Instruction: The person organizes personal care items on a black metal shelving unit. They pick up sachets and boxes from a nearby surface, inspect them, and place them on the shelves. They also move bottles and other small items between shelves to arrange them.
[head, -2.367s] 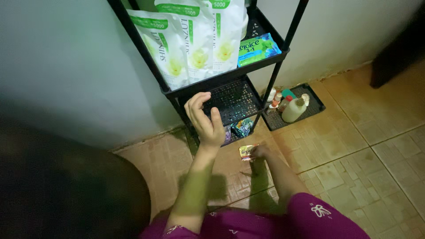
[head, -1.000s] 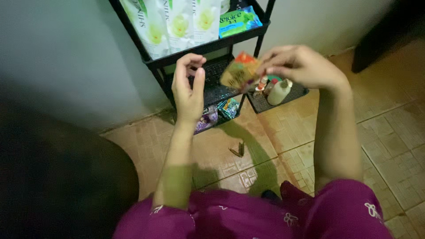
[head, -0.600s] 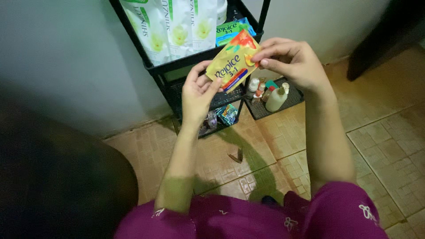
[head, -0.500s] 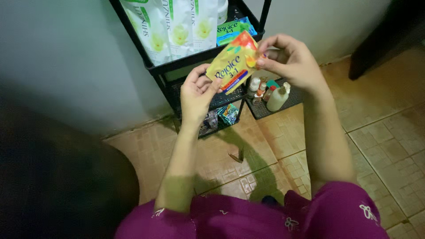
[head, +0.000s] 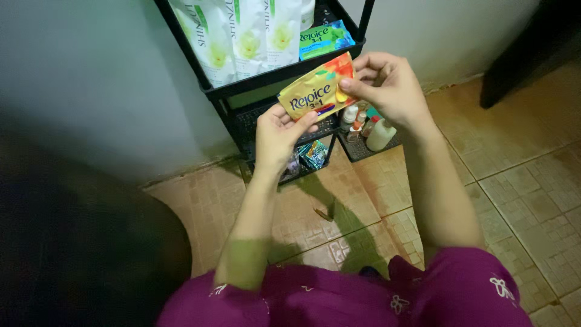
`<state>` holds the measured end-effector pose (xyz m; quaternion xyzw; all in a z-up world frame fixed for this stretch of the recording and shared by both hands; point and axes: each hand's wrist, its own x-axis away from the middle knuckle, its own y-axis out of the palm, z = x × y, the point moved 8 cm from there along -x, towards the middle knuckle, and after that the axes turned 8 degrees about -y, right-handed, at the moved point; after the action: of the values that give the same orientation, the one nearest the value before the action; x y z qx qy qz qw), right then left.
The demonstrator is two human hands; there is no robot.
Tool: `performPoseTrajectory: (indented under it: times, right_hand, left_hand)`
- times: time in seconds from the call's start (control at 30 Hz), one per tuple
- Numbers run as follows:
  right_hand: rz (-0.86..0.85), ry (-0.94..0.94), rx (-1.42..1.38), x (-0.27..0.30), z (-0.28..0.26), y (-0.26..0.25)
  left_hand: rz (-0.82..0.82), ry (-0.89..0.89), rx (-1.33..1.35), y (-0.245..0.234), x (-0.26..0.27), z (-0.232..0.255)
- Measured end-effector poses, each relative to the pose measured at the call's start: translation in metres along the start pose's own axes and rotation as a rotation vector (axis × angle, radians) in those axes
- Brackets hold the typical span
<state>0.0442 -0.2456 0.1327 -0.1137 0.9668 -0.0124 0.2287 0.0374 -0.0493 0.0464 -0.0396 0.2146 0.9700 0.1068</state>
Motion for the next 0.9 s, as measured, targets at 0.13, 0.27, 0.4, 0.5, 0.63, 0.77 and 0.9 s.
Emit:
performPoseTrajectory:
  times: [0.13,0.27,0.4,0.5,0.63,0.77,0.9]
  right_hand:
    - [0.004,-0.031,0.092,0.001,0.008,-0.004]
    - [0.004,-0.064,0.096,0.001,-0.001,0.0]
    - [0.107,-0.317,0.524,0.003,-0.056,0.017]
    - [0.013,-0.877,1.098,0.034,-0.114,0.063]
    - [-0.22,-0.932,1.153,0.043,-0.1,0.091]
    - [-0.103,-0.994,1.135,0.037,-0.089,0.068]
    - [0.182,-0.897,1.113,0.008,-0.085,0.03]
  left_hand:
    - [0.016,0.057,-0.045,-0.003,-0.003,0.002]
    - [0.082,0.079,-0.072,-0.005,0.001,0.006]
    - [0.119,0.081,-0.001,-0.008,0.0,0.004]
    - [0.169,0.066,0.053,-0.014,-0.004,-0.001]
    - [0.243,0.05,-0.209,-0.012,0.002,-0.004]
    - [0.024,0.058,0.035,0.003,0.005,0.014]
    - [0.056,0.105,-0.098,-0.007,0.012,0.038]
